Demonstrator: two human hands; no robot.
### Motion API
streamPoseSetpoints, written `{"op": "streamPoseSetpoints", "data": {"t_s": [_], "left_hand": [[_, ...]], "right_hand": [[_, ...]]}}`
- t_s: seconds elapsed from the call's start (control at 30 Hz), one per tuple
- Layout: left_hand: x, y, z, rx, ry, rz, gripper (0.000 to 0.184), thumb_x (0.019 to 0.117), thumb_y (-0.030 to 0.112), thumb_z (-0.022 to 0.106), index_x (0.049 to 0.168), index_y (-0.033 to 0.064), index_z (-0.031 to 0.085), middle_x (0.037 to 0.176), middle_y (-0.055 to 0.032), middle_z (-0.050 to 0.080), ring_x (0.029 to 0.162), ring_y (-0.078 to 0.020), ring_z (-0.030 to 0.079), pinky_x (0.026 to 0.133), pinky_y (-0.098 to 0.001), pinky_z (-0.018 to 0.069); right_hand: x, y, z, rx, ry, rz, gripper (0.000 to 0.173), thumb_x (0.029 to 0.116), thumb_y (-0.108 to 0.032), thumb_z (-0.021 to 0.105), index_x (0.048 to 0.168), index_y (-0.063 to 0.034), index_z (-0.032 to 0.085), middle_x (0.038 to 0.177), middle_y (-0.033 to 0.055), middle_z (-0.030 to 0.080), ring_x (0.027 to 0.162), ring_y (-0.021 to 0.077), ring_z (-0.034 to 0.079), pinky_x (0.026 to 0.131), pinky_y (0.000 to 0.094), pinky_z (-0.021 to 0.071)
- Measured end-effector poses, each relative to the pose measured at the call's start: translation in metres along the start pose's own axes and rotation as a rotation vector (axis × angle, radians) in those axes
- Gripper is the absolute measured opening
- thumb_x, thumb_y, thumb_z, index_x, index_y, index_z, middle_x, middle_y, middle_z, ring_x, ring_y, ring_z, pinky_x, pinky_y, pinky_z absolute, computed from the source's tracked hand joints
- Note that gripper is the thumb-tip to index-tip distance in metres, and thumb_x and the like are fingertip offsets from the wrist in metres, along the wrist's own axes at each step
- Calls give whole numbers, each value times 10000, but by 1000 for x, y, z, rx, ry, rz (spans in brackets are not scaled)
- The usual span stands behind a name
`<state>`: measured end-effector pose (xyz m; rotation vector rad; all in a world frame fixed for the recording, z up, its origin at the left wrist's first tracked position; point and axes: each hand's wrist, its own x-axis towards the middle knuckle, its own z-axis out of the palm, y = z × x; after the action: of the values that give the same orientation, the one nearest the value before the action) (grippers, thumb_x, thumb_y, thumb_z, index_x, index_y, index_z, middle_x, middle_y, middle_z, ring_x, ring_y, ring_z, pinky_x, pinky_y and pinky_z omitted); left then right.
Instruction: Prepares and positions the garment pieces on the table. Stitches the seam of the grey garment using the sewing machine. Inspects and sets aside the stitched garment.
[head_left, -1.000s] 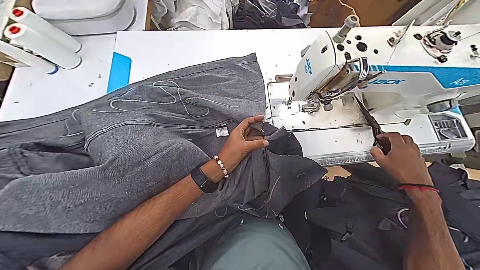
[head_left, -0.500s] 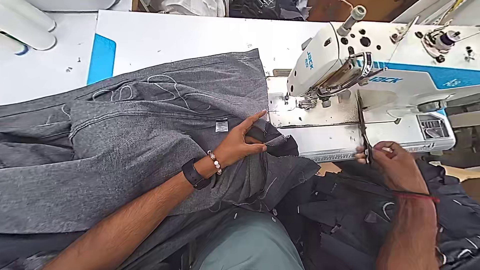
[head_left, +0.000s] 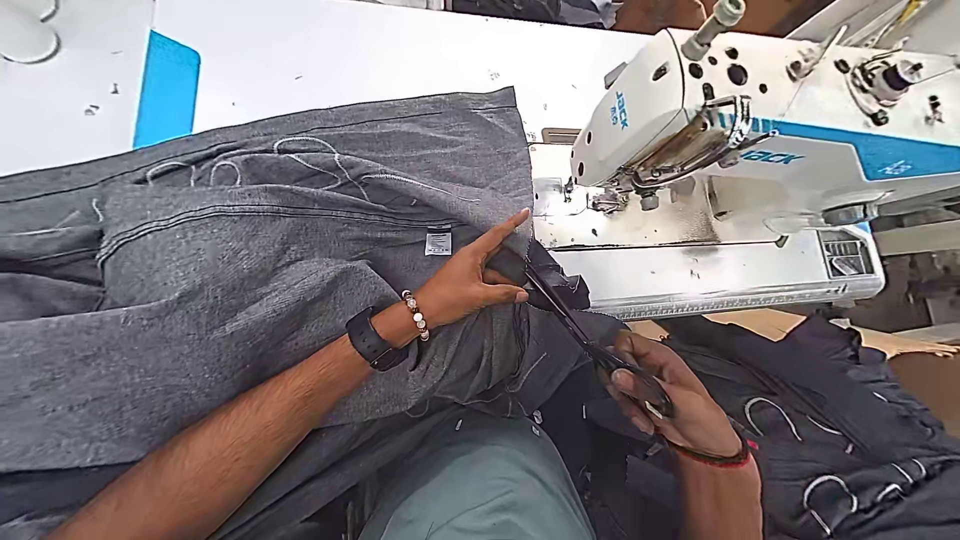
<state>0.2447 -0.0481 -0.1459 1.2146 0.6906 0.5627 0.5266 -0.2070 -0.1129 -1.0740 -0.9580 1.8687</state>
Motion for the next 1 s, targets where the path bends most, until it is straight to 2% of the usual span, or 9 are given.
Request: {"op": "streamPoseSetpoints", "data": {"t_s": [0.2,0.37,0.5,0.6,0.67,0.73,0.83,0.93,1.0], "left_hand": [[1,3,1,48,-39,-16,1160,813,-84,784,1655,357,120,1642,-27,369,843,-197,750,730,-339,659],[-40,-38,55,465,-406,288,624,940,283,720,1514,153,511,1614,-63,426,1454,-194,454,1179,-415,437],[-44,-42,86,498,-831,288,311,979,231,684,1275,152,734,1435,-85,623,1333,-224,582,1130,-451,458],[-5,34,54,715,-379,319,212,1023,208,611,1153,135,760,1027,8,768,924,-85,725,853,-357,611],[37,79,8,1109,27,221,225,1022,244,576,1144,180,754,941,-10,758,832,-166,722,745,-449,605],[86,99,-47,1380,249,-16,306,1038,306,510,1204,173,729,1061,-126,747,993,-356,715,812,-641,548],[139,70,-134,1605,288,-69,600,1056,550,384,1410,112,590,1433,-156,603,1361,-383,539,1092,-640,416],[125,38,-170,1632,230,72,816,1011,720,231,1618,185,341,1690,-75,299,1565,-319,253,1255,-620,162],[80,19,-147,1631,184,132,781,1008,724,255,1615,243,352,1697,-56,283,1575,-312,223,1256,-631,138]], "right_hand": [[-2,-10,-6,-201,-130,10,249,970,-299,739,1003,-160,535,739,-18,589,477,53,550,405,220,503],[-44,-27,-31,-298,407,-200,233,929,-339,772,1008,-207,596,771,-37,659,453,45,554,371,213,496],[-17,-45,-90,-1083,821,125,346,1008,-304,650,1132,10,574,837,117,678,597,231,682,543,428,616],[12,-64,-94,-1517,861,365,309,1014,-239,612,1184,8,688,1060,314,699,984,534,670,811,753,470],[26,-67,-58,-1649,753,120,345,1030,-314,568,1187,-42,712,1090,274,705,981,511,681,761,734,501],[49,-48,-7,-1636,506,-207,465,1011,-471,586,1292,-114,683,1272,149,692,1150,344,680,917,588,562],[95,29,38,-1668,126,-565,577,1010,-506,565,1506,-214,530,1581,69,494,1490,258,422,1219,551,338],[78,97,46,-1590,115,-916,316,1049,-132,554,1343,-133,671,1351,73,695,1291,237,638,1094,434,524],[54,125,44,-1533,40,-688,332,1025,-119,561,1332,-197,661,1158,12,758,1070,169,733,853,357,620]]}}
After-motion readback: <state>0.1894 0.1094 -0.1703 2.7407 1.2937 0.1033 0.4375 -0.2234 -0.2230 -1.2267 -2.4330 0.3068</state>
